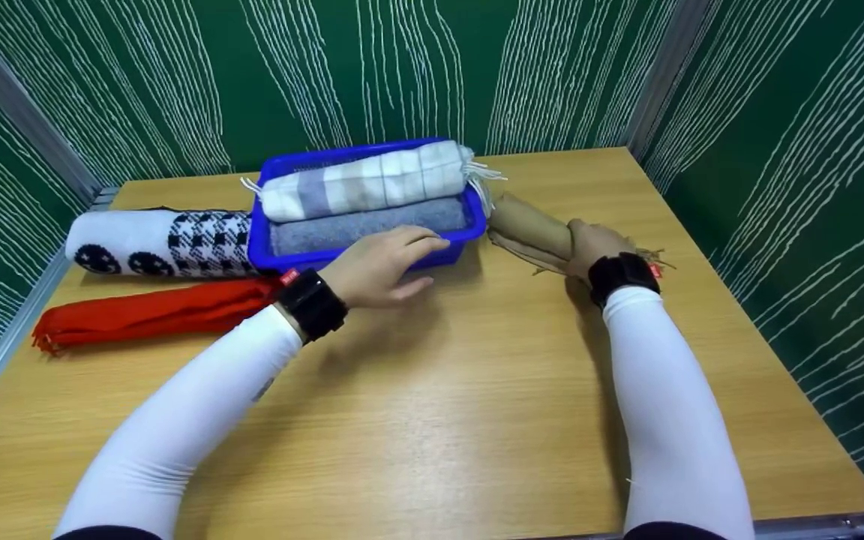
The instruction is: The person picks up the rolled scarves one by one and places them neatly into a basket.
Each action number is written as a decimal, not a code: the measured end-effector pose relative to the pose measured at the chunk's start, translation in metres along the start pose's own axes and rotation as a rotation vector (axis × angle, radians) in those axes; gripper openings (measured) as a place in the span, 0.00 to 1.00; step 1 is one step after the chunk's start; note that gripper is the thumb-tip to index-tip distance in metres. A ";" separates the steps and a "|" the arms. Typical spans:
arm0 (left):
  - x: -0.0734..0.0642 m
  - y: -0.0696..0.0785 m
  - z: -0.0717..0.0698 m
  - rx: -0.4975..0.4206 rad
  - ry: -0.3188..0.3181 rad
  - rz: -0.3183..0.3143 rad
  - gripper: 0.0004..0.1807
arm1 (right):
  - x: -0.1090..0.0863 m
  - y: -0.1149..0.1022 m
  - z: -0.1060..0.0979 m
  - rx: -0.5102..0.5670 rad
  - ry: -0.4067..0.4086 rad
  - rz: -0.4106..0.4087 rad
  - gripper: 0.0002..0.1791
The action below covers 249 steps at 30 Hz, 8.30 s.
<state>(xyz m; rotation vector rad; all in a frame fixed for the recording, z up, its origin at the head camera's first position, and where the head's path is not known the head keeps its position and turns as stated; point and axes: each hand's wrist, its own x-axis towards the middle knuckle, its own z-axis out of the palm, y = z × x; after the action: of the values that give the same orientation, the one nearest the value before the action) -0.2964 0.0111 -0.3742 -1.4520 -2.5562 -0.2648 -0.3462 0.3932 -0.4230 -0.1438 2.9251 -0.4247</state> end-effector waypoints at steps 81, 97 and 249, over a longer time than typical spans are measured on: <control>0.055 0.027 0.066 0.030 -0.197 -0.084 0.37 | -0.040 -0.014 0.012 -0.048 -0.025 -0.183 0.44; 0.060 0.028 0.072 0.024 -0.213 -0.114 0.40 | -0.045 -0.021 0.013 -0.108 -0.034 -0.228 0.43; -0.008 -0.020 -0.051 0.015 -0.164 -0.264 0.29 | -0.053 -0.162 -0.060 -0.086 0.106 -0.594 0.37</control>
<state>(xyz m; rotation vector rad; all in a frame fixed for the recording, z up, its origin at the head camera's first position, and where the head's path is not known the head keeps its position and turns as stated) -0.3061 -0.0180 -0.3283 -1.1728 -2.8771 -0.1688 -0.2950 0.2611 -0.3107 -1.0438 2.9553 -0.3917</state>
